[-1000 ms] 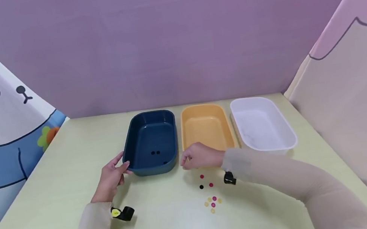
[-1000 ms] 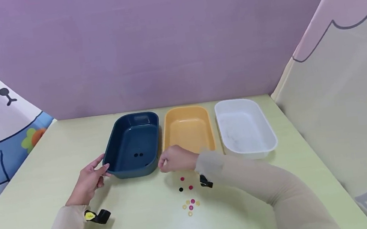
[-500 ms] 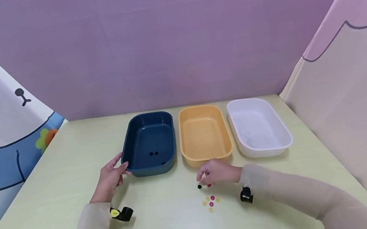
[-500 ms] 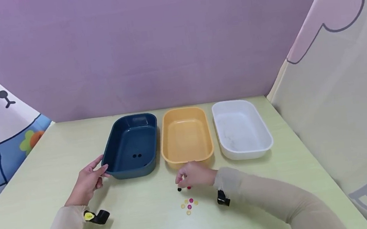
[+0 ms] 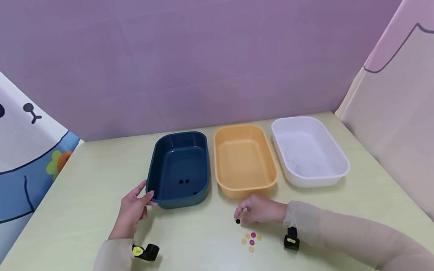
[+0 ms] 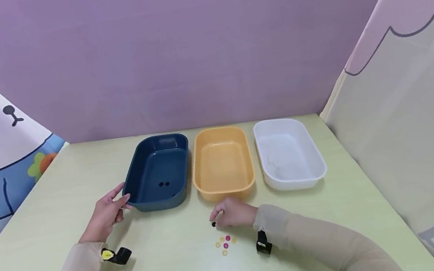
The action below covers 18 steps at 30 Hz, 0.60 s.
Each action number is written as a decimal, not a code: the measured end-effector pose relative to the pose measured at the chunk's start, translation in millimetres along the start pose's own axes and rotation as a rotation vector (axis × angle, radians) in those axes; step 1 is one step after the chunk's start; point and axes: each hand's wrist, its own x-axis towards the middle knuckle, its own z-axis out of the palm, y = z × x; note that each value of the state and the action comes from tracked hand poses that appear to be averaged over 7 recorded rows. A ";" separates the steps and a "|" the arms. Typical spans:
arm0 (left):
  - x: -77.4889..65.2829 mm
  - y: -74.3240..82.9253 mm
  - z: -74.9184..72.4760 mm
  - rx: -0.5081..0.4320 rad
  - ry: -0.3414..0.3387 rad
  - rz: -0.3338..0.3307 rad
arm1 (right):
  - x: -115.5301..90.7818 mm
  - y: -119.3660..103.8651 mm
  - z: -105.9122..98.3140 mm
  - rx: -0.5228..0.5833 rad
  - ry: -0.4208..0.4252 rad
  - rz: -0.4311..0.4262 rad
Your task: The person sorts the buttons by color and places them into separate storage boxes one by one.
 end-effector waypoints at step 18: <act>1.4 1.7 -1.1 -0.025 0.006 -0.003 | 11.9 -13.5 0.4 -0.086 -0.041 0.143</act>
